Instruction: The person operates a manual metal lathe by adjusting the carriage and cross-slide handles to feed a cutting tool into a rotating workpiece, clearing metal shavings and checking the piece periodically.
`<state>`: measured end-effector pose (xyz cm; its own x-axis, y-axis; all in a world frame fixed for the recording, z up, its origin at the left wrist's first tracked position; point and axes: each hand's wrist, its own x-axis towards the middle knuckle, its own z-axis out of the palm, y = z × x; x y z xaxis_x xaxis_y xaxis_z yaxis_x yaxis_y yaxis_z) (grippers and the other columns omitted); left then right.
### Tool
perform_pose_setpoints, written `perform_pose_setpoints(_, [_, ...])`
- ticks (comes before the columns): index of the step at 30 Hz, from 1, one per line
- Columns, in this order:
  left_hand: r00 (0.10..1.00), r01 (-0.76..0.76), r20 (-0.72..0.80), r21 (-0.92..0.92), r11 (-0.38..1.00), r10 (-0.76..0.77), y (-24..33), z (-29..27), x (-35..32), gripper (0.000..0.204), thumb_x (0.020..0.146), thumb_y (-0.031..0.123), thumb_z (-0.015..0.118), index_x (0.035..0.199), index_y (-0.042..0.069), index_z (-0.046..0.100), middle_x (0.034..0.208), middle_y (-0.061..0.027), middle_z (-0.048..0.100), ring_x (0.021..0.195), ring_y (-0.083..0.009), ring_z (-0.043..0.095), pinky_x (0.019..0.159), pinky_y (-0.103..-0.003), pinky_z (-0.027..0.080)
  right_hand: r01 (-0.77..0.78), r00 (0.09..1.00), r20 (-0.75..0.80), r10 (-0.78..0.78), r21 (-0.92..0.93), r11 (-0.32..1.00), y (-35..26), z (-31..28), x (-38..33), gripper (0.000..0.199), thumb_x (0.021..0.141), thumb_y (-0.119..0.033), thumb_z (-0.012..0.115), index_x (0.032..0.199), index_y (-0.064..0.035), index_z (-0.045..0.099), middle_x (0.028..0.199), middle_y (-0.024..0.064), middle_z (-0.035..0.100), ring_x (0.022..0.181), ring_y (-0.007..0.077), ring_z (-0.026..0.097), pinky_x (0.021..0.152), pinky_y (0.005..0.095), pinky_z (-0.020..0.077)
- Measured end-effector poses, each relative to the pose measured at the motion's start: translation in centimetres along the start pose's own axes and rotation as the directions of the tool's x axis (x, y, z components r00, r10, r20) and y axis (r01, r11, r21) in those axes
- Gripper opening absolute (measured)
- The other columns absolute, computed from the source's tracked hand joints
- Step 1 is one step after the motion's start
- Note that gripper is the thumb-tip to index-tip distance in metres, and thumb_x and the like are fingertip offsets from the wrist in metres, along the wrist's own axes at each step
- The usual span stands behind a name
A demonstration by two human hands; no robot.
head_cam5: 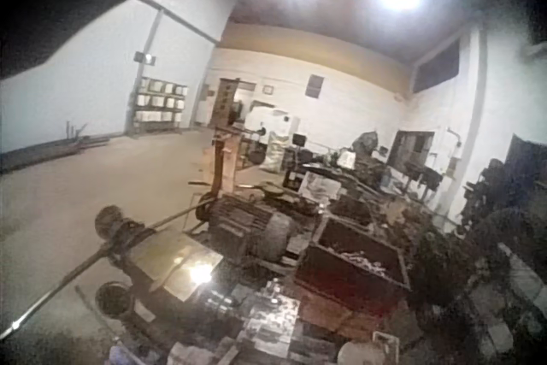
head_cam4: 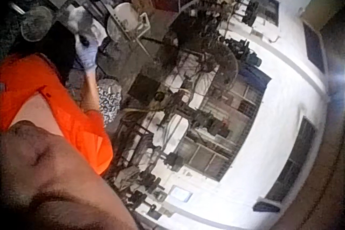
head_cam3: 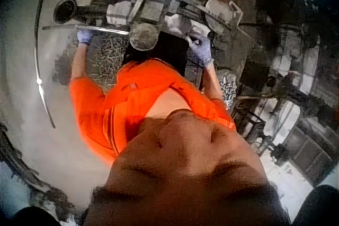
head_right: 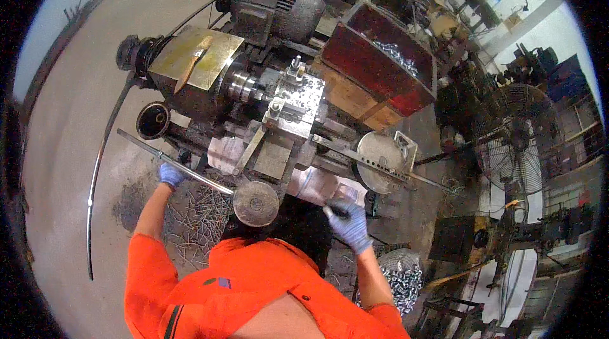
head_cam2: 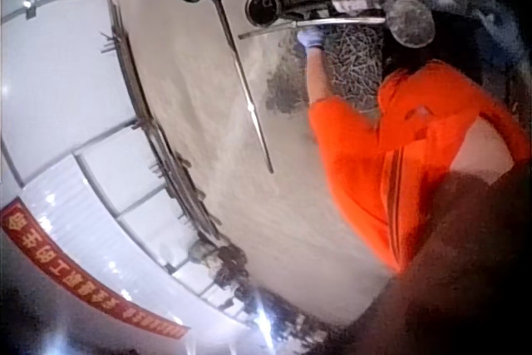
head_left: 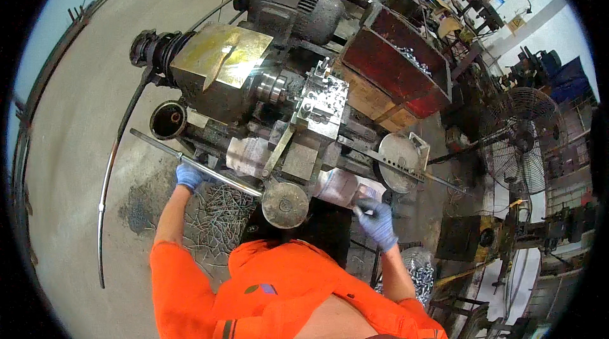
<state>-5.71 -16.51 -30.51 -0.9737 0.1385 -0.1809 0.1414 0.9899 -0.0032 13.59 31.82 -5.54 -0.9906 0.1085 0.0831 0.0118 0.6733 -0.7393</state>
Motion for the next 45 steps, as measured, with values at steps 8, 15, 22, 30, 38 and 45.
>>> perform_pose_setpoints(8, [0.985, 0.139, 0.122, -0.178, 0.974, -0.119, -2.6, -4.0, -4.3, 0.042, 0.079, 0.044, 0.053, 0.101, 0.011, 0.063, 0.092, -0.0179, 0.064, 0.086, -0.0357, 0.061, 0.077, -0.043, 0.048, 0.398, 0.91, -0.082, -0.406, -0.104, 0.912, -6.6, -1.5, 9.6, 0.014, 0.069, -0.011, 0.071, 0.081, -0.0048, 0.066, 0.076, 0.0107, 0.063, 0.07, 0.027, 0.06, 0.065, 0.0347, 0.0474])
perform_pose_setpoints(15, [0.858, 0.092, -0.362, -0.589, 0.803, -0.365, -11.1, -19.7, -9.5, 0.033, 0.088, 0.034, 0.05, 0.11, 0.011, 0.06, 0.099, -0.0174, 0.063, 0.089, -0.0276, 0.062, 0.077, -0.036, 0.048, 0.608, 0.761, 0.09, -0.643, -0.448, 0.656, -12.2, 4.7, 20.0, 0.036, 0.075, -0.044, 0.062, 0.088, -0.0118, 0.069, 0.105, 0.0154, 0.059, 0.103, 0.0329, 0.05, 0.088, 0.0411, 0.0406])
perform_pose_setpoints(22, [0.65, 0.542, -0.427, -0.32, 0.777, -0.629, -13.7, -20.3, -15.6, 0.044, 0.084, 0.05, 0.05, 0.098, 0.009, 0.062, 0.086, -0.014, 0.065, 0.078, -0.0326, 0.063, 0.07, -0.04, 0.048, 0.528, 0.849, 0.391, -0.356, -0.66, 0.535, -14.8, 9.3, 25.0, 0.041, 0.077, -0.051, 0.054, 0.073, -0.0138, 0.07, 0.069, 0.0154, 0.062, 0.076, 0.0322, 0.058, 0.081, 0.0401, 0.0432])
perform_pose_setpoints(30, [0.642, 0.654, -0.209, -0.353, 0.669, -0.737, -2.1, -21.4, -17.3, 0.048, 0.079, 0.055, 0.053, 0.083, 0.008, 0.061, 0.078, -0.0174, 0.064, 0.076, -0.0357, 0.062, 0.068, -0.045, 0.047, 0.526, 0.849, 0.288, -0.442, -0.535, 0.661, -13.3, 10.3, 25.5, 0.048, 0.07, -0.049, 0.062, 0.073, -0.0014, 0.064, 0.08, 0.0207, 0.062, 0.078, 0.036, 0.059, 0.075, 0.0413, 0.0467])
perform_pose_setpoints(38, [0.666, 0.624, -0.218, -0.36, 0.693, -0.713, -2.1, -21.7, -16.9, 0.042, 0.078, 0.049, 0.055, 0.092, 0.01, 0.062, 0.082, -0.0173, 0.064, 0.079, -0.0345, 0.062, 0.07, -0.044, 0.046, 0.474, 0.881, 0.309, -0.359, -0.596, 0.649, -13.9, 9.9, 25.4, 0.051, 0.072, -0.05, 0.059, 0.073, 0.0004, 0.064, 0.069, 0.0218, 0.061, 0.069, 0.0344, 0.061, 0.071, 0.0406, 0.0481])
perform_pose_setpoints(45, [0.783, 0.483, -0.397, -0.1, 0.87, -0.48, -2.2, -22.6, -16.6, 0.043, 0.083, 0.041, 0.053, 0.11, 0.008, 0.057, 0.089, -0.0152, 0.065, 0.077, -0.0312, 0.063, 0.073, -0.041, 0.047, 0.443, 0.896, 0.259, -0.361, -0.58, 0.684, -16.5, 6.7, 22.7, 0.046, 0.076, -0.048, 0.058, 0.074, -0.0037, 0.068, 0.086, 0.018, 0.064, 0.087, 0.0331, 0.059, 0.08, 0.0383, 0.0465])
